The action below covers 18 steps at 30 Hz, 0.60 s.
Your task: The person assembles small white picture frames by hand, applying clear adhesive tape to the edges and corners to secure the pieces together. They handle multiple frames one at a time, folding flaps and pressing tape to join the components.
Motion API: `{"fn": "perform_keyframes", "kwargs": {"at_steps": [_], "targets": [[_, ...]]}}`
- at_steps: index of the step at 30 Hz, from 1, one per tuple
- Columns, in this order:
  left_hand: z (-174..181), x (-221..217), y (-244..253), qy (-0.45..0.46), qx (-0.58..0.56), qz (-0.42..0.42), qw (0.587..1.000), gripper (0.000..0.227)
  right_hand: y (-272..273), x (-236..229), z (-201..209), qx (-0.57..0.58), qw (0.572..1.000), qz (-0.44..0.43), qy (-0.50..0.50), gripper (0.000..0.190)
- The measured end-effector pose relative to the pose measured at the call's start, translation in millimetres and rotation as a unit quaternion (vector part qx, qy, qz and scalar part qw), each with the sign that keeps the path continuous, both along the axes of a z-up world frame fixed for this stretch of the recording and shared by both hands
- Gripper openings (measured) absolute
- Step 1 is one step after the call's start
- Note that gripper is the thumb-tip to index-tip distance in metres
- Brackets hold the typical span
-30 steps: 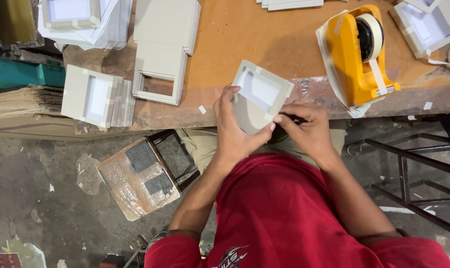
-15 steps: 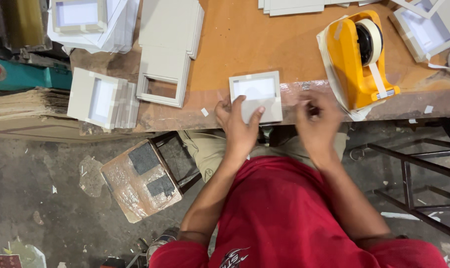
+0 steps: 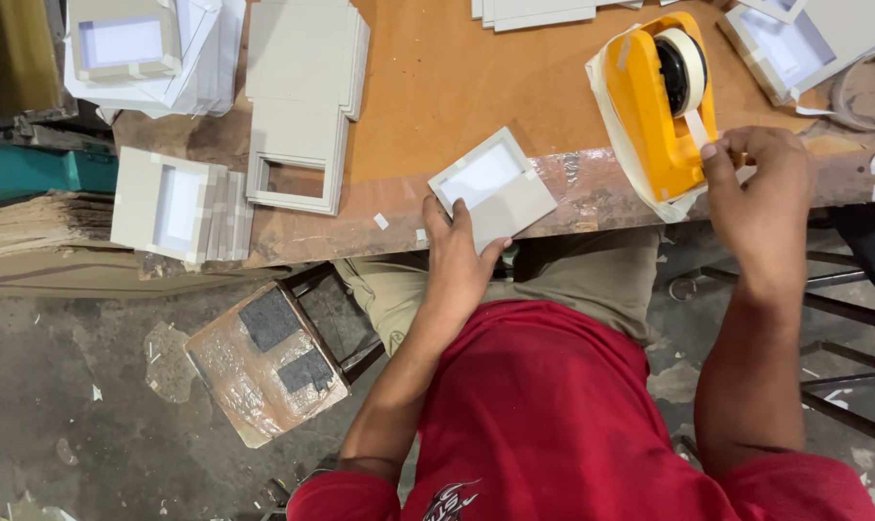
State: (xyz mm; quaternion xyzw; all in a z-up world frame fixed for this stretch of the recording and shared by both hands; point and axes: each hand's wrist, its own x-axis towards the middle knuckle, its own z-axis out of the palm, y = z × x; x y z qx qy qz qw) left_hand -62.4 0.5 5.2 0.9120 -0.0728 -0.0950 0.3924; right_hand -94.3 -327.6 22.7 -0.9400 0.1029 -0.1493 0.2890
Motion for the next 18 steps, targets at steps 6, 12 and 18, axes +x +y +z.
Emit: {"fn": "perform_keyframes", "kwargs": {"at_steps": [6,12,18], "targets": [[1,0,0,0.015,-0.003,0.014,1.000,0.081,8,1,32,0.155,0.984,-0.074,0.044,0.017],[3,0,1,0.008,-0.016,0.012,1.000,0.079,3,-21,28,0.260,0.957,-0.127,0.026,0.020],[4,1,0,-0.004,-0.004,0.018,1.000,0.077,-12,-46,-12,0.385,0.912,-0.139,0.017,0.032]]}}
